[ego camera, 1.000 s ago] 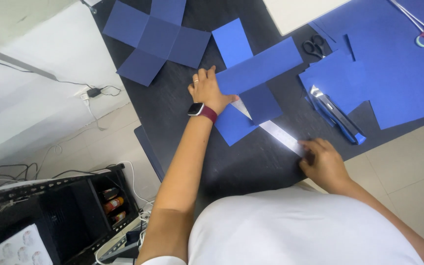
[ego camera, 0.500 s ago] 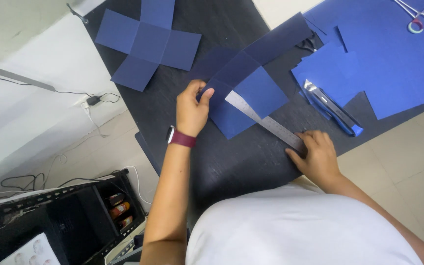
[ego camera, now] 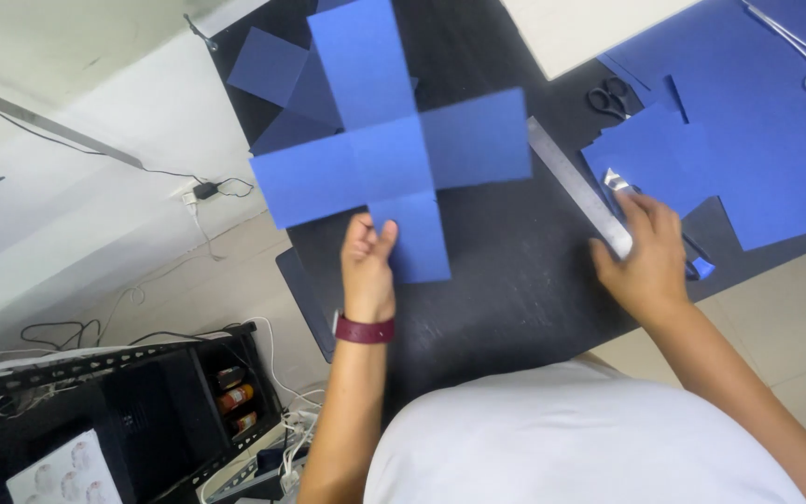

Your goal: Cutting blue cardstock into specific shapes using a utility knife and a metal ruler on a black desk.

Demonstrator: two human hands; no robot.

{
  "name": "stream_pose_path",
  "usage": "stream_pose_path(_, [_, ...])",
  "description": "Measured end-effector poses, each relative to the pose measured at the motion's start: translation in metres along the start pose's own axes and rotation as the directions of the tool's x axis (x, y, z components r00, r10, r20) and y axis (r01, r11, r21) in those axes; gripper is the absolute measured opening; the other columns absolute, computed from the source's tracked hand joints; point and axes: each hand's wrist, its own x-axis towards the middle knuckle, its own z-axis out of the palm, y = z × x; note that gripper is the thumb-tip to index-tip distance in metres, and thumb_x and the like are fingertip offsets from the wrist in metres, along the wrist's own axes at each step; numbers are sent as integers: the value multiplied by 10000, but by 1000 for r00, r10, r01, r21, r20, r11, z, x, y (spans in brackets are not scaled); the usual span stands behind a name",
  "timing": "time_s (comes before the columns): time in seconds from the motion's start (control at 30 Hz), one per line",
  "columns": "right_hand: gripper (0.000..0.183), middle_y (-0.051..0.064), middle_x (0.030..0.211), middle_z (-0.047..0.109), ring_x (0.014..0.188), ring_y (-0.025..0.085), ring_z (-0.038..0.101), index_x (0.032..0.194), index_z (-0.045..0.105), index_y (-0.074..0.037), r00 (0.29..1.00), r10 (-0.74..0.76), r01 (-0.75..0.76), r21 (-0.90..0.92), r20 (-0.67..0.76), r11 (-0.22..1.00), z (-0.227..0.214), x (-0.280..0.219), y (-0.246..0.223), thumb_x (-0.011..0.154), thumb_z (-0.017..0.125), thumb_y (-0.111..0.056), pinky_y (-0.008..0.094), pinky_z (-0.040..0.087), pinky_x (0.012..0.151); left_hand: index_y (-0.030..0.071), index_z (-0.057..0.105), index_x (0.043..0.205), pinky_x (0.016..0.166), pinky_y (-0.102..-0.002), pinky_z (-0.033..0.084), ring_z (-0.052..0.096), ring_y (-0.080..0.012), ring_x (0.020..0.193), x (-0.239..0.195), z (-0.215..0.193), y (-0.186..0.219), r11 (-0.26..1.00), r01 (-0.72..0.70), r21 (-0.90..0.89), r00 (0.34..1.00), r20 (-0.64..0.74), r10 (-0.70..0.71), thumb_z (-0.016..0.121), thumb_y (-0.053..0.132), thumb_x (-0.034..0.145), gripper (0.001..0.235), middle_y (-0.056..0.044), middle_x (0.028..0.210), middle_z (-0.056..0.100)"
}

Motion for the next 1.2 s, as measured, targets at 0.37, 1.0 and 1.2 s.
stream_pose_path(0.37, [856, 360, 1454, 515, 1354, 510, 487, 1492, 459, 54, 840, -133, -83, 367, 526, 927, -46, 93, -129, 851, 718, -451, 608, 384, 1118, 63, 623, 1053, 691, -312, 613, 708, -133, 775, -44, 41, -9, 965, 239, 105, 948, 188, -255, 615, 20, 997, 71, -44, 876, 729])
stream_pose_path(1.0, [244, 283, 1001, 769, 1072, 471, 700, 1127, 782, 3, 827, 126, -251, 160, 548, 955, -46, 112, -62, 1027, 615, -144, 516, 523, 946, -2, 649, 752, 563, -284, 534, 581, -116, 571, -26, 32, 14, 942, 336, 15, 905, -283, -318, 836, 160, 865, 272, -102, 644, 642])
stream_pose_path(1.2, [578, 330, 1437, 529, 1323, 489, 430, 1586, 436, 47, 982, 28, -48, 101, 186, 994, -61, 133, -26, 1114, 506, -280, 630, 326, 1050, 18, 751, 847, 795, -273, 572, 692, -141, 834, -41, 17, -61, 920, 390, -41, 881, -274, -385, 812, 126, 837, 125, -99, 910, 777])
